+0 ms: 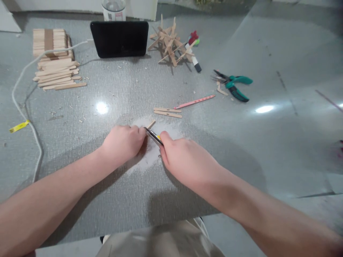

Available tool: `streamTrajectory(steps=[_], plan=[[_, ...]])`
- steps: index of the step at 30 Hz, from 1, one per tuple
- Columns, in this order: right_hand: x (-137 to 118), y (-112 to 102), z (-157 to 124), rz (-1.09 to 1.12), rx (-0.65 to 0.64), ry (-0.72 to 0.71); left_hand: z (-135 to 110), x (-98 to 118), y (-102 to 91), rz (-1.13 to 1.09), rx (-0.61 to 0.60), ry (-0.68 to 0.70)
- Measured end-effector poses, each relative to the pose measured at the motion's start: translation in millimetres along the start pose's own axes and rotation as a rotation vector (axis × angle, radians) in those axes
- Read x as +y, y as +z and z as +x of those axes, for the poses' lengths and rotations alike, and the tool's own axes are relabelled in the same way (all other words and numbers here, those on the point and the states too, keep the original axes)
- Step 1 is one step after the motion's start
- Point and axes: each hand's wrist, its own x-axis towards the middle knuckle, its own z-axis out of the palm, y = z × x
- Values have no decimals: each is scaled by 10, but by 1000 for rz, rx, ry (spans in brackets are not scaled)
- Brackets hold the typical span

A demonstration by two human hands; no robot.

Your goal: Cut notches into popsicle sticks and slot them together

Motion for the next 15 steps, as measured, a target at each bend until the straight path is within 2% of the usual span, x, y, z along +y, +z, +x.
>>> streamTrajectory(steps=[4, 10, 15], plan=[[-9, -95, -41, 4, -3, 22, 12, -67, 53, -11, 38, 46], [29, -268, -136, 51, 4, 31, 0, -95, 62, -44, 94, 7], [47, -138, -234, 117, 96, -6, -32, 18, -69, -20, 18, -19]])
